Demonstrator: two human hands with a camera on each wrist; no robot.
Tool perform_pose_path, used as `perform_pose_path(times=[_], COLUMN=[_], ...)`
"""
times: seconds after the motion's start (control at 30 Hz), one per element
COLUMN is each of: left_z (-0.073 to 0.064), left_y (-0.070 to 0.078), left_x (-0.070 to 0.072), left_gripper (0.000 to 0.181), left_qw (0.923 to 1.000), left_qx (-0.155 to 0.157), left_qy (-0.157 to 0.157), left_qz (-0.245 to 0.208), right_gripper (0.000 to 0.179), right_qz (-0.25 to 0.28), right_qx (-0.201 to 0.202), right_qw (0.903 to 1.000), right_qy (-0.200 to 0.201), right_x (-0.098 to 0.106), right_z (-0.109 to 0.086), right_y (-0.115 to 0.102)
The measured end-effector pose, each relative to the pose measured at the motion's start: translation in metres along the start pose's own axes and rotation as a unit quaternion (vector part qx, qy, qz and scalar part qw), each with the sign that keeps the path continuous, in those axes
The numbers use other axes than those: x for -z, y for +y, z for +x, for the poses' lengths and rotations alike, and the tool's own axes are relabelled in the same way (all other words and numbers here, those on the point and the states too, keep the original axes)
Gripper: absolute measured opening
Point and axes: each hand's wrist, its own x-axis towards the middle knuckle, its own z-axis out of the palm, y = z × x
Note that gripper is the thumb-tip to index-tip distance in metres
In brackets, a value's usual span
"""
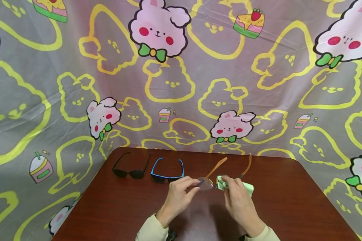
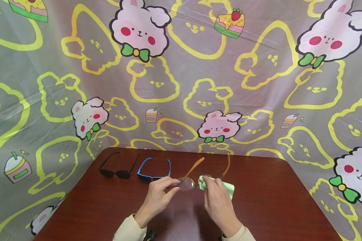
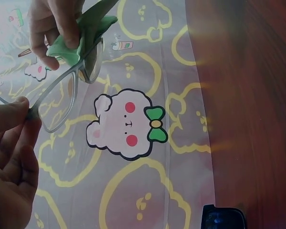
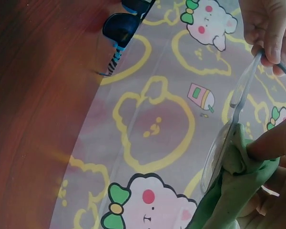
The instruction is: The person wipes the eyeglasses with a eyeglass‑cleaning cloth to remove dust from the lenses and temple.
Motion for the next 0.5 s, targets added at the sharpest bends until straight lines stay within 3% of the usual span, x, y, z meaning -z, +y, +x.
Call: perform_pose_path(times=[0.23,0.5], left_z=[0.0010,0.0024], left_y=[0.0008,0.0035], left_x=[-0.0018,-0.0030], left_gripper=[0.017,0.016], left_qw=[0.9999,0.9992], left_qx=[-0.014,-0.038], left_qy=[-0.005,-0.011], left_qz=[-0.002,-0.002], right_gripper=[0.022,0.026], right_qz=[0.004,-0.018], right_qx=[-0.012,-0.028], right_qw=[0.9998,0.9987], right_qy=[0.012,0.039], right_x=[0.0022,0.0064], right_z=[-0.0007,-0.0007], right_y=[-0.0007,-0.0007])
